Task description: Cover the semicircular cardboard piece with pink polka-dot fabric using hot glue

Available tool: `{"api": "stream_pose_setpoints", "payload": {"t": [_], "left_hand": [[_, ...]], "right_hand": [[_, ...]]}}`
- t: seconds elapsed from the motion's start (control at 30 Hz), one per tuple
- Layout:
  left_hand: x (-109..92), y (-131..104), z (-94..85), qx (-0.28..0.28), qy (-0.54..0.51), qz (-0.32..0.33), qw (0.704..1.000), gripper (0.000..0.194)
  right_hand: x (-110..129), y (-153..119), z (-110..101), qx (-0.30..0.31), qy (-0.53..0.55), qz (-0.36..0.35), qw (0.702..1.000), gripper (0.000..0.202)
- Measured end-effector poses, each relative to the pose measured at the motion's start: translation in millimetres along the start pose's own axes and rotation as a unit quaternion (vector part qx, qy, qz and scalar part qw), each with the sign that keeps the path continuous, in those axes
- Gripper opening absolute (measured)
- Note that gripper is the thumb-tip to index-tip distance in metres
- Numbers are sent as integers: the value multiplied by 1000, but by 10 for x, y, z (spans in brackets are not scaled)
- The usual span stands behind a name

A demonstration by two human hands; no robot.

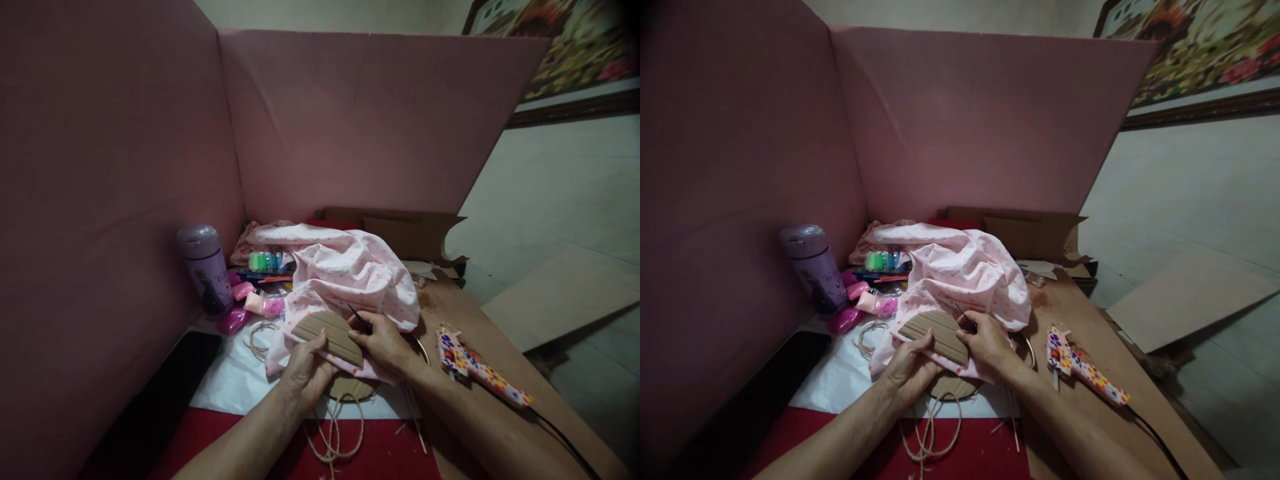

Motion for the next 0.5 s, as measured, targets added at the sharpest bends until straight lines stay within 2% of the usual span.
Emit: {"api": "stream_pose_setpoints", "payload": {"t": [0.2,0.33,0.5], "left_hand": [[-44,-8,18,2,-6,10,1000,32],[-46,-1,48,26,2,4,1000,41],[-43,5,86,49,8,-9,999,41]], "right_hand": [[83,-16,-41,-6,1,6,1000,6],[49,-3,-35,-21,11,5,1000,8],[-9,0,-19,-40,31,2,999,10]]}}
Point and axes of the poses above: each hand's wrist, its own y-axis towards the middle knuckle, its own z-axis out of the palm, x = y × z, the point moved 9 cm from there along y, towards the middle knuckle, and after that the axes turned 9 degrees about -x, right-handed, at the moved point
